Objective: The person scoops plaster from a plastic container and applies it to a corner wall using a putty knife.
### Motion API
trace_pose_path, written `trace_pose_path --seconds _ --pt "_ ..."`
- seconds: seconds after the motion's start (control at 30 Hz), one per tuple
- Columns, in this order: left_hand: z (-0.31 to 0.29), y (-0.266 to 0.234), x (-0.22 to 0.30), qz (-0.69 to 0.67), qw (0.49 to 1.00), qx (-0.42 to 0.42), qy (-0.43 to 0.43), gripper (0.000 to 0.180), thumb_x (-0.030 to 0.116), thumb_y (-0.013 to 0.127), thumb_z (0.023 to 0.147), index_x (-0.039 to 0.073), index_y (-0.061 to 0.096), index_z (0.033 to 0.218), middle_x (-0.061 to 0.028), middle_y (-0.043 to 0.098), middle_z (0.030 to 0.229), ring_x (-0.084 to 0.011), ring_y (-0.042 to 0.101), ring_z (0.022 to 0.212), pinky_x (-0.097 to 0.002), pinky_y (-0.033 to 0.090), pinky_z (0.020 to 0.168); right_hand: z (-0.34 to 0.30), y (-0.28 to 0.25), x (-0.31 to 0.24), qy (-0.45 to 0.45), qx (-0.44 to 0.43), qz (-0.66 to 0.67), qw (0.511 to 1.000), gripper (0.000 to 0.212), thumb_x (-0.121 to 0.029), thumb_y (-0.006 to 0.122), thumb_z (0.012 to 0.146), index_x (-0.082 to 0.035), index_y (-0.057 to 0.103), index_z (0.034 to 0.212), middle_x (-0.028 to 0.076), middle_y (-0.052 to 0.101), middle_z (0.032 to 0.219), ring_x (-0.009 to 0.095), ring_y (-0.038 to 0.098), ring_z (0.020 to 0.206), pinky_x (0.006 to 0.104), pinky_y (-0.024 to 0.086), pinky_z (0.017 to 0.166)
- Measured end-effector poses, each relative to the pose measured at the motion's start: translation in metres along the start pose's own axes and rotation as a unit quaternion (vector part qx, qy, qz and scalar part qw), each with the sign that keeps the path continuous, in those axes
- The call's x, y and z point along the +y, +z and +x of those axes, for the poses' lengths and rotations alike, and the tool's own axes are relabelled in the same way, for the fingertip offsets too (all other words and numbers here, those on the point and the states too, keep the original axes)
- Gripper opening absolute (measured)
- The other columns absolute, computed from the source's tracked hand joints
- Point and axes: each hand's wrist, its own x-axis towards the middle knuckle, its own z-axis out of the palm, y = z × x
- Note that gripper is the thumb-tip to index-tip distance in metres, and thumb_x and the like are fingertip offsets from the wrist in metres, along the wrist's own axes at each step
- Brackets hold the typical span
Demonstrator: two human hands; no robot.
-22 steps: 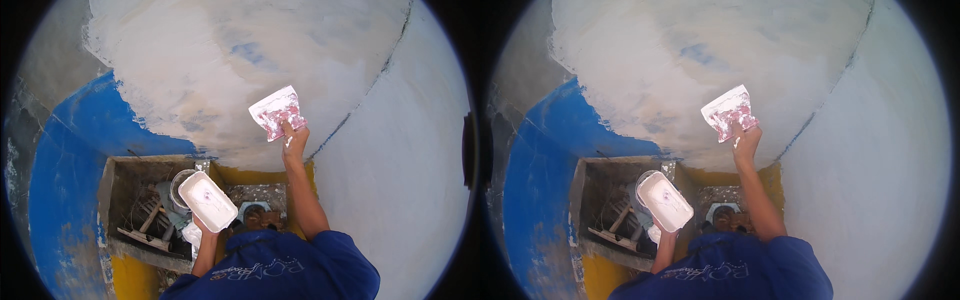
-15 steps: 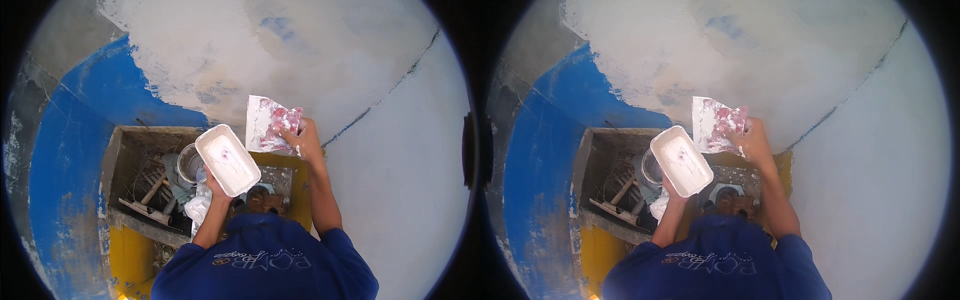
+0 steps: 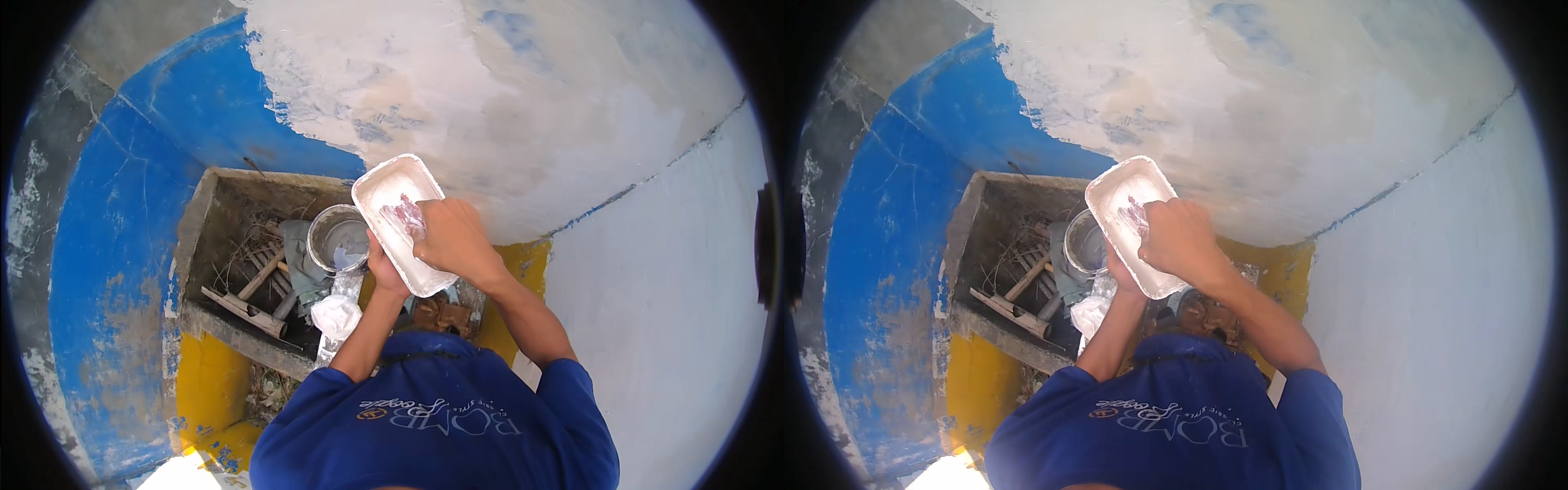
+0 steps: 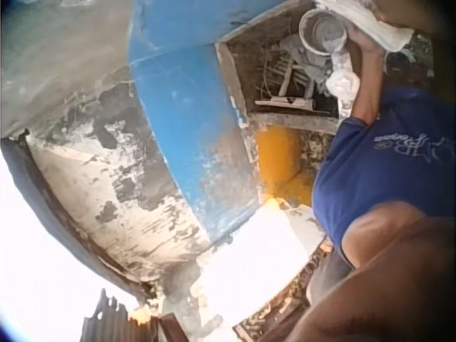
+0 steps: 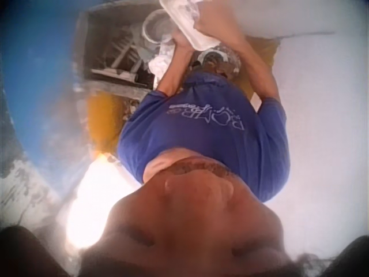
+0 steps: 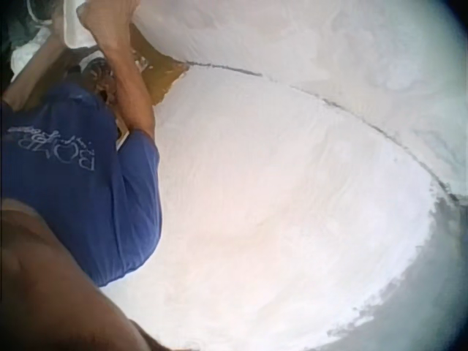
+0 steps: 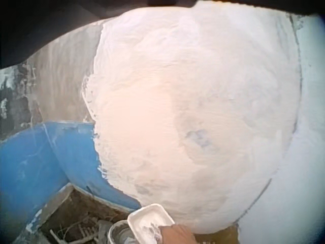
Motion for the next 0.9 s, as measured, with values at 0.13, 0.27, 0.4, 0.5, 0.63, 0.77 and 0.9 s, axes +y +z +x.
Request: trace_pose_path --seconds 0.13,0.27,0.4,0.5,0.63,0.77,0.9 --pt "0.000 -0.003 0.001 -0.018 1.000 0.015 -0.001 0.068 0.057 0.035 0.098 0.011 0.032 0.148 -0.0124 0.044 0.144 -0.0294 0.045 0.130 -0.0470 0.037 0.110 0.003 0.004 0.004 0.011 -0.028 0.064 0.998 0.021 -0.008 0.063 0.062 0.009 0.063 0.074 0.031 0.060 0.071 0.048 0.060 0.072 0.0508 0.048 0.068" --pt "-0.001 -0.006 0.001 0.015 1.000 0.018 -0.011 0.071 0.059 0.038 0.097 0.011 0.031 0.148 -0.0122 0.045 0.144 -0.0298 0.046 0.130 -0.0473 0.037 0.109 0.008 0.009 0.009 0.000 -0.048 0.090 0.995 0.022 -0.008 0.063 0.062 0.011 0.061 0.072 0.033 0.059 0.073 0.049 0.060 0.074 0.0507 0.048 0.068" --pt "0.000 -0.012 0.000 0.000 0.999 0.034 -0.006 0.071 0.058 0.037 0.097 0.010 0.030 0.149 -0.0134 0.044 0.144 -0.0307 0.047 0.129 -0.0472 0.038 0.109 0.014 0.009 0.018 0.011 -0.084 0.118 0.989 0.025 -0.009 0.066 0.065 0.013 0.062 0.077 0.031 0.061 0.074 0.045 0.063 0.073 0.0467 0.049 0.069" --pt "-0.001 -0.023 -0.001 -0.028 0.999 -0.015 -0.041 0.072 0.057 0.037 0.098 0.008 0.028 0.149 -0.0143 0.042 0.145 -0.0316 0.046 0.130 -0.0470 0.038 0.109 0.017 0.011 0.045 0.038 -0.115 0.226 0.966 0.024 -0.009 0.068 0.070 0.011 0.065 0.083 0.023 0.066 0.075 0.033 0.067 0.072 0.0413 0.051 0.070" --pt "-0.013 -0.043 0.002 0.027 0.997 0.036 -0.068 0.071 0.056 0.037 0.098 0.009 0.026 0.150 -0.0144 0.038 0.149 -0.0331 0.043 0.133 -0.0482 0.036 0.111 0.000 0.009 0.086 0.178 -0.118 0.537 0.816 0.026 -0.010 0.071 0.077 0.007 0.067 0.096 0.010 0.070 0.087 0.017 0.067 0.074 0.0322 0.053 0.072" --pt "-0.036 -0.063 0.009 0.044 0.988 0.130 -0.064 0.071 0.057 0.037 0.098 0.011 0.026 0.151 -0.0117 0.037 0.150 -0.0340 0.041 0.134 -0.0497 0.036 0.111 -0.020 0.029 0.119 0.150 0.252 0.720 0.629 0.029 -0.013 0.068 0.085 0.006 0.061 0.106 0.009 0.066 0.096 0.018 0.065 0.085 0.0309 0.054 0.072" --pt "-0.054 -0.077 0.019 0.013 0.990 0.118 -0.080 0.071 0.059 0.037 0.097 0.012 0.028 0.150 -0.0102 0.037 0.151 -0.0338 0.041 0.134 -0.0520 0.035 0.111 -0.014 0.009 0.116 0.235 0.368 0.675 0.594 0.016 -0.011 0.063 0.088 -0.001 0.063 0.100 0.007 0.066 0.098 0.017 0.066 0.081 0.0333 0.056 0.068"
